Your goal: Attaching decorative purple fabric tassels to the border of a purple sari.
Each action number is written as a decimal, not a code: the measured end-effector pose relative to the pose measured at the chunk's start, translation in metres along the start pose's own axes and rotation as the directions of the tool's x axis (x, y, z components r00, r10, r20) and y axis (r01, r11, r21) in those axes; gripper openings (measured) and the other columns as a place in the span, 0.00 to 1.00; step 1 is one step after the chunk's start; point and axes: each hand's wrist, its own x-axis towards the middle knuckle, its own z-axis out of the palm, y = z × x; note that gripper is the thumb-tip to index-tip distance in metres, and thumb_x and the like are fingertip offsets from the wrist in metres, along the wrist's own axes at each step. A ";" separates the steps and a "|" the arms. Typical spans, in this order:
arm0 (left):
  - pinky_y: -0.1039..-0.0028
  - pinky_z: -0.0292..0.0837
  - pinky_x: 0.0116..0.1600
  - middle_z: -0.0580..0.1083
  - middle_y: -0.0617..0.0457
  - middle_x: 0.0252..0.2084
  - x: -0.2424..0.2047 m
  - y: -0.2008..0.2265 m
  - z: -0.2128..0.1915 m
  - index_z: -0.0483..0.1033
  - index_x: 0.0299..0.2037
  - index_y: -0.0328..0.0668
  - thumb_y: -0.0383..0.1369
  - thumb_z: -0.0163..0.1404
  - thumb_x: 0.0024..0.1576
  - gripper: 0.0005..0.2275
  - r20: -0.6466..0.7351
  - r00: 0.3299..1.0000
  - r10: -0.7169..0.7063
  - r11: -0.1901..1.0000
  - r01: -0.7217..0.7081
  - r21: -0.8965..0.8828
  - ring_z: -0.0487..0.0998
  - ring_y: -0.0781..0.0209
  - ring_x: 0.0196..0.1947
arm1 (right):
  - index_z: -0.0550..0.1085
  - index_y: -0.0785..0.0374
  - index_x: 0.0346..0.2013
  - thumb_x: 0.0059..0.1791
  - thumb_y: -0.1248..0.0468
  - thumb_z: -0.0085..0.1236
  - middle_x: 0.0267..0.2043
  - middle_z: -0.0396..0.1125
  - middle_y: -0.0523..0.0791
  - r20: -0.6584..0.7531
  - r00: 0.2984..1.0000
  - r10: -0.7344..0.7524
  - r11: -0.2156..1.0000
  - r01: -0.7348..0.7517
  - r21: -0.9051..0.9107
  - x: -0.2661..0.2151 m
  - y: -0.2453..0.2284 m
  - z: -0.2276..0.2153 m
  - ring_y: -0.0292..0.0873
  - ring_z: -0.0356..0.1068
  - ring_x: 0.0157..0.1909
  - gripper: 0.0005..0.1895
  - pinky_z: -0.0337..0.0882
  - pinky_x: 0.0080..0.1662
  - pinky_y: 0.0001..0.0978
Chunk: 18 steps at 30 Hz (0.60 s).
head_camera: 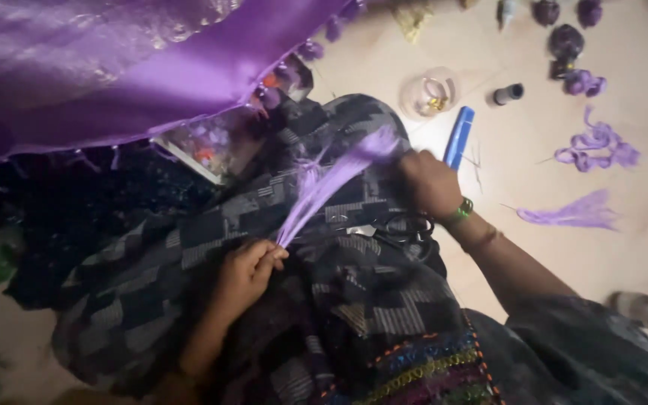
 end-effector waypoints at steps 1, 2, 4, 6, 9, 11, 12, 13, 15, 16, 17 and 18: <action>0.75 0.75 0.34 0.81 0.51 0.32 0.004 0.000 0.004 0.81 0.39 0.39 0.30 0.51 0.61 0.06 0.004 1.000 0.026 1.000 -0.026 -0.011 0.82 0.64 0.29 | 0.72 0.62 0.47 0.51 0.69 0.51 0.42 0.70 0.52 0.063 0.998 0.031 0.999 -0.032 0.026 0.007 0.008 0.000 0.59 0.72 0.40 0.10 0.72 0.38 0.49; 0.75 0.75 0.34 0.81 0.51 0.32 0.009 0.000 0.008 0.81 0.39 0.39 0.30 0.51 0.61 0.06 0.002 0.999 0.037 0.999 -0.037 -0.017 0.82 0.64 0.29 | 0.72 0.62 0.47 0.51 0.69 0.51 0.42 0.70 0.52 0.057 0.998 0.027 1.000 -0.028 0.015 0.005 0.016 0.010 0.59 0.72 0.40 0.10 0.72 0.38 0.49; 0.75 0.78 0.37 0.81 0.50 0.35 0.011 0.001 0.017 0.80 0.40 0.38 0.29 0.49 0.61 0.06 0.032 0.993 0.111 0.992 -0.109 -0.061 0.84 0.62 0.32 | 0.71 0.63 0.46 0.56 0.67 0.51 0.42 0.70 0.53 -0.043 0.965 0.258 0.956 -0.249 0.154 -0.003 0.028 0.032 0.61 0.71 0.41 0.05 0.71 0.39 0.50; 0.74 0.78 0.38 0.81 0.49 0.35 0.016 0.002 0.020 0.80 0.41 0.38 0.29 0.49 0.61 0.06 0.033 0.991 0.131 0.991 -0.129 -0.047 0.84 0.61 0.33 | 0.71 0.63 0.46 0.54 0.67 0.51 0.41 0.70 0.53 -0.059 0.980 0.192 0.976 -0.184 0.114 0.002 0.019 0.037 0.60 0.72 0.42 0.06 0.71 0.39 0.49; 0.73 0.78 0.38 0.81 0.49 0.35 0.014 -0.007 0.016 0.80 0.40 0.39 0.29 0.50 0.61 0.06 0.047 0.988 0.150 0.989 -0.150 -0.003 0.84 0.59 0.33 | 0.70 0.64 0.50 0.52 0.68 0.47 0.42 0.70 0.52 -0.045 0.973 0.227 0.950 -0.211 0.231 -0.016 0.070 0.070 0.54 0.73 0.41 0.12 0.73 0.40 0.45; 0.72 0.78 0.38 0.81 0.49 0.34 0.008 -0.014 0.012 0.81 0.40 0.40 0.29 0.50 0.61 0.06 0.032 0.989 0.145 0.989 -0.146 0.030 0.84 0.59 0.32 | 0.69 0.65 0.55 0.52 0.68 0.44 0.43 0.71 0.52 -0.001 0.954 0.301 0.879 -0.277 0.388 -0.019 0.099 0.077 0.49 0.75 0.41 0.16 0.74 0.41 0.42; 0.72 0.77 0.37 0.81 0.50 0.33 0.000 -0.015 0.010 0.81 0.39 0.40 0.29 0.50 0.61 0.06 0.021 0.990 0.137 0.988 -0.138 0.064 0.84 0.59 0.31 | 0.67 0.61 0.50 0.54 0.65 0.47 0.39 0.69 0.51 0.131 0.768 0.627 0.583 -0.574 0.575 -0.018 0.099 0.068 0.49 0.72 0.35 0.10 0.70 0.36 0.43; 0.72 0.77 0.36 0.80 0.50 0.31 0.000 -0.017 0.006 0.82 0.38 0.41 0.29 0.51 0.61 0.06 -0.004 0.990 0.139 0.985 -0.138 0.105 0.84 0.59 0.30 | 0.65 0.58 0.46 0.56 0.61 0.49 0.34 0.67 0.50 0.324 0.490 0.809 0.170 -0.724 0.668 -0.004 0.103 0.062 0.49 0.68 0.29 0.06 0.67 0.32 0.45; 0.72 0.77 0.35 0.81 0.50 0.32 -0.001 -0.011 0.001 0.81 0.38 0.40 0.29 0.51 0.60 0.05 -0.025 0.994 0.107 0.991 -0.105 0.087 0.84 0.60 0.30 | 0.69 0.58 0.47 0.56 0.60 0.48 0.37 0.68 0.50 0.178 0.759 0.626 0.499 -0.566 0.656 -0.021 0.077 0.062 0.48 0.68 0.34 0.08 0.67 0.36 0.41; 0.72 0.77 0.34 0.81 0.50 0.32 -0.003 -0.007 -0.001 0.81 0.38 0.40 0.29 0.51 0.60 0.05 -0.030 0.996 0.079 0.995 -0.077 0.063 0.84 0.60 0.30 | 0.73 0.59 0.48 0.57 0.59 0.46 0.41 0.69 0.49 0.046 0.933 0.356 0.748 -0.314 0.585 -0.034 0.065 0.060 0.48 0.68 0.39 0.11 0.68 0.39 0.38; 0.72 0.77 0.34 0.81 0.50 0.32 -0.005 -0.009 0.001 0.81 0.38 0.40 0.29 0.51 0.60 0.05 -0.019 0.996 0.081 0.995 -0.080 0.062 0.84 0.60 0.30 | 0.73 0.59 0.48 0.57 0.59 0.46 0.41 0.69 0.49 0.043 0.930 0.366 0.748 -0.322 0.581 -0.034 0.052 0.050 0.48 0.68 0.39 0.11 0.68 0.39 0.38; 0.71 0.77 0.34 0.81 0.50 0.33 -0.007 -0.012 0.003 0.81 0.39 0.39 0.29 0.51 0.60 0.05 -0.009 0.996 0.089 0.995 -0.088 0.049 0.84 0.60 0.30 | 0.71 0.58 0.47 0.53 0.63 0.49 0.42 0.69 0.50 0.065 0.989 0.136 0.943 -0.150 0.297 -0.033 0.040 0.039 0.52 0.69 0.41 0.09 0.70 0.40 0.41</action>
